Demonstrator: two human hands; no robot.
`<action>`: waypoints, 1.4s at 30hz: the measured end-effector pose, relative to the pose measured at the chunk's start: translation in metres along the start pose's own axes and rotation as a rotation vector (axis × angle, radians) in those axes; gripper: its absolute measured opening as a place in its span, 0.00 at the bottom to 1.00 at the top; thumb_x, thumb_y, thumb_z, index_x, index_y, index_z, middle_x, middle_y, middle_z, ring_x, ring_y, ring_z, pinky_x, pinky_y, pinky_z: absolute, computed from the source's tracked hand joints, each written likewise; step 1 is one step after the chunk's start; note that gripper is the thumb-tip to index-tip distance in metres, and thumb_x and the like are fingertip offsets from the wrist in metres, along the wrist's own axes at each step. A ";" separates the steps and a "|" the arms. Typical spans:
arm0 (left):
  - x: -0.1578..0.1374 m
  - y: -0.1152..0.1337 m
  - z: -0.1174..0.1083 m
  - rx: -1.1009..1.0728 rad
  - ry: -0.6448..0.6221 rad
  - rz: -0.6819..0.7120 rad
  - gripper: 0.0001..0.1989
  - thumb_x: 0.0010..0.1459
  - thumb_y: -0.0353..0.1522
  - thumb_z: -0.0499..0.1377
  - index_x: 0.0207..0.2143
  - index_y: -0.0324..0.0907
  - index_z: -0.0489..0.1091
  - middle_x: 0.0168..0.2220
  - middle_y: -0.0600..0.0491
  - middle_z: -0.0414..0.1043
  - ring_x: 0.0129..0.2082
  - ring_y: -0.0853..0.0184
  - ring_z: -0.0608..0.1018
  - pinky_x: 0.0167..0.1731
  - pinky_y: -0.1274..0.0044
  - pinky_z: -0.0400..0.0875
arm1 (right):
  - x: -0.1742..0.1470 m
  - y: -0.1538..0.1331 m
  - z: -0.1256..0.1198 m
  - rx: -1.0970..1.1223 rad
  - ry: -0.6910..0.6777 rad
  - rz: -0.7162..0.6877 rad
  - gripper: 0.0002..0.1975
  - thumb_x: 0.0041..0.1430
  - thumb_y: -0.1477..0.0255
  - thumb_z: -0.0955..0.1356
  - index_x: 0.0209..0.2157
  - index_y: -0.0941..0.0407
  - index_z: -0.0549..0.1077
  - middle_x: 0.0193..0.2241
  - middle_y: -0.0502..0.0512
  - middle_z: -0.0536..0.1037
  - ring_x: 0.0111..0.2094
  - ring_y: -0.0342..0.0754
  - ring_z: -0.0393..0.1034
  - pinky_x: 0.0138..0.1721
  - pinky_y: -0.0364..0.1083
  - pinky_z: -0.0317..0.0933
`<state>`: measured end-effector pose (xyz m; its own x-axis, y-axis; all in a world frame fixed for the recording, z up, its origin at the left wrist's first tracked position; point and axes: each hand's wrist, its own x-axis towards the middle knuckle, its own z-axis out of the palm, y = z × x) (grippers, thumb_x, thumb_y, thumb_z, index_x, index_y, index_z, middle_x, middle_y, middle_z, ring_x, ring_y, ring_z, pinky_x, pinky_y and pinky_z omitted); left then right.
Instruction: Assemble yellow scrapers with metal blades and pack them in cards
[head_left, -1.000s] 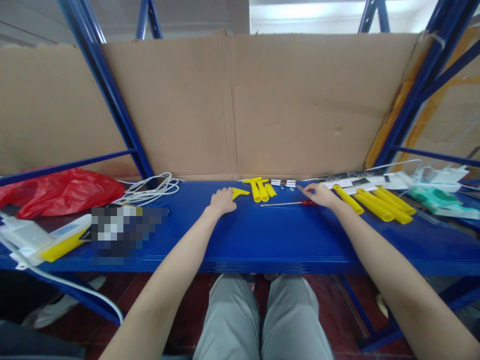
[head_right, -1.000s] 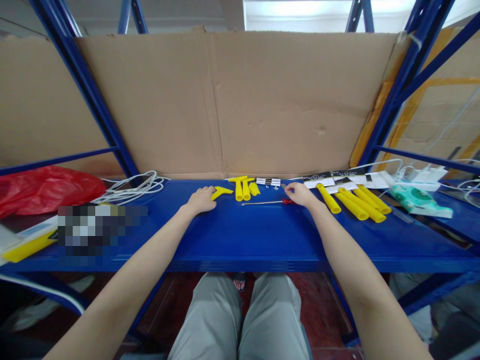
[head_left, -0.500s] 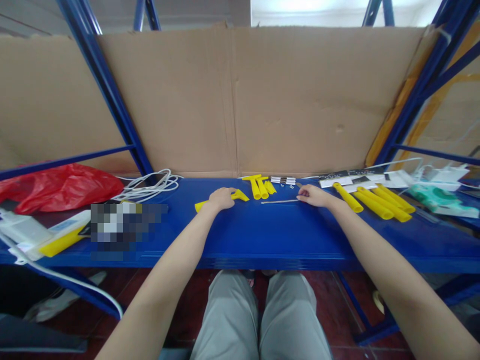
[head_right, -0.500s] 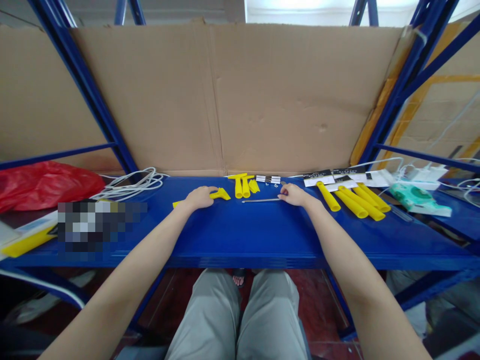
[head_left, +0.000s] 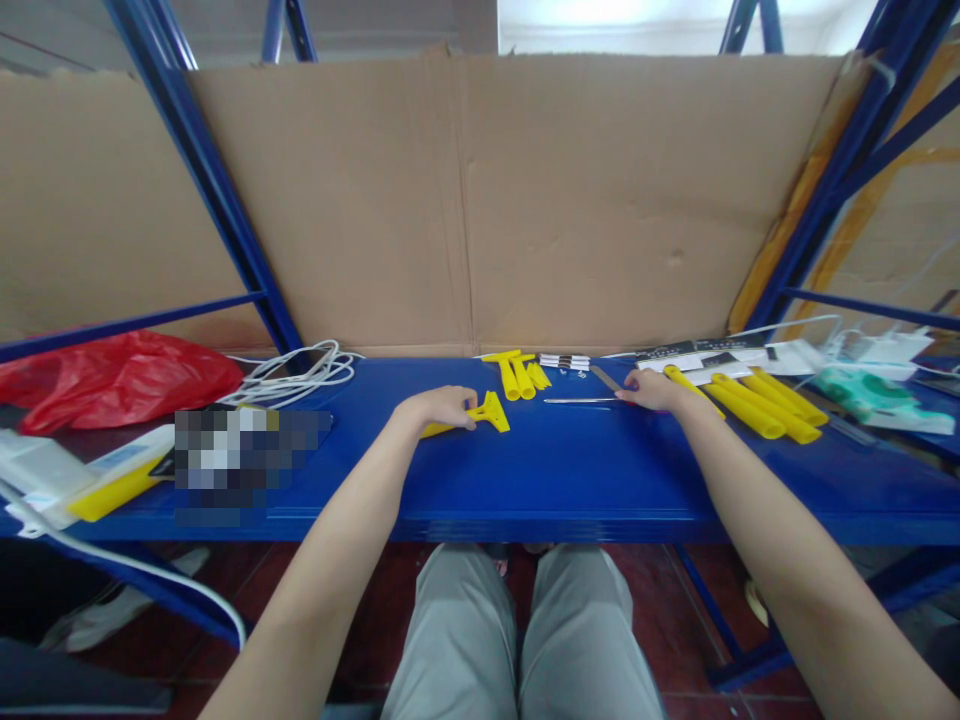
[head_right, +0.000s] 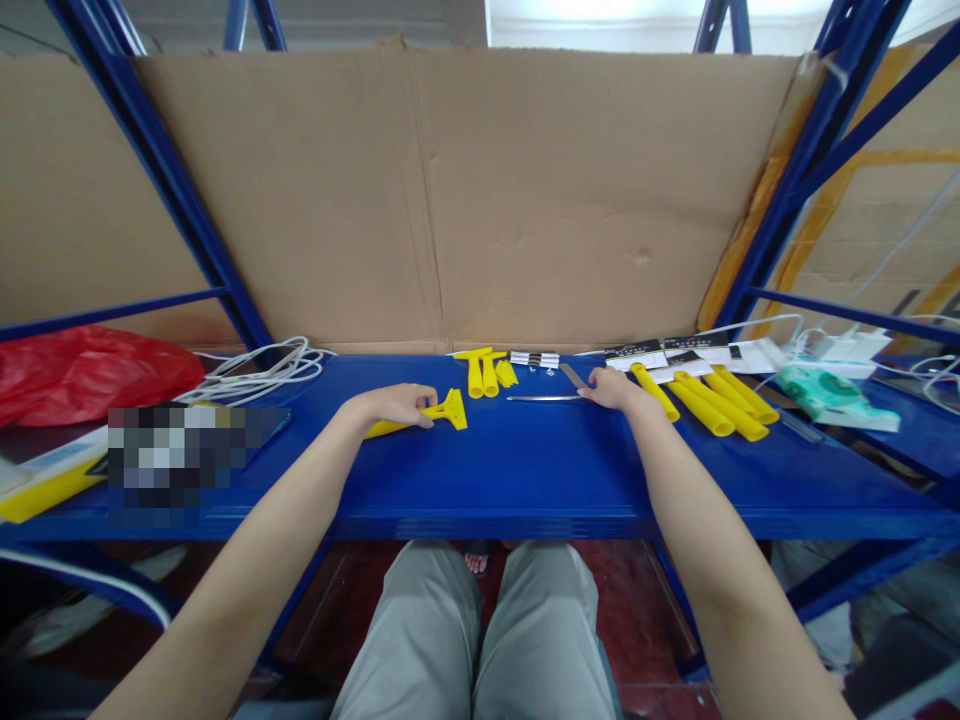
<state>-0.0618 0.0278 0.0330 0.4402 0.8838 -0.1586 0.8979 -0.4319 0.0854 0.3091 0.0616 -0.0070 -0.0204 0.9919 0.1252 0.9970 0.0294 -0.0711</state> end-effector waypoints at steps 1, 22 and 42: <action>0.001 0.001 0.001 -0.011 0.010 0.019 0.13 0.46 0.38 0.58 0.35 0.42 0.69 0.36 0.53 0.74 0.35 0.63 0.74 0.28 0.78 0.61 | 0.000 0.001 0.000 -0.017 -0.007 0.019 0.16 0.54 0.62 0.66 0.38 0.57 0.76 0.34 0.61 0.78 0.37 0.52 0.73 0.38 0.46 0.64; 0.015 0.004 0.019 -0.157 0.174 0.087 0.12 0.48 0.41 0.59 0.30 0.42 0.68 0.31 0.54 0.74 0.30 0.66 0.74 0.24 0.78 0.58 | 0.015 -0.056 0.003 0.127 0.151 -0.232 0.16 0.57 0.76 0.61 0.41 0.55 0.78 0.43 0.56 0.79 0.44 0.50 0.73 0.46 0.44 0.63; 0.014 0.007 0.020 -0.132 0.182 0.095 0.11 0.49 0.40 0.60 0.29 0.41 0.67 0.30 0.54 0.74 0.29 0.66 0.74 0.23 0.78 0.57 | 0.049 -0.058 0.018 0.036 0.054 -0.040 0.22 0.54 0.78 0.62 0.49 0.56 0.74 0.46 0.60 0.77 0.49 0.52 0.71 0.46 0.44 0.63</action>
<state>-0.0491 0.0332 0.0116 0.5035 0.8632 0.0354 0.8385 -0.4982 0.2207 0.2488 0.1106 -0.0145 -0.0546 0.9818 0.1821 0.9922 0.0738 -0.1004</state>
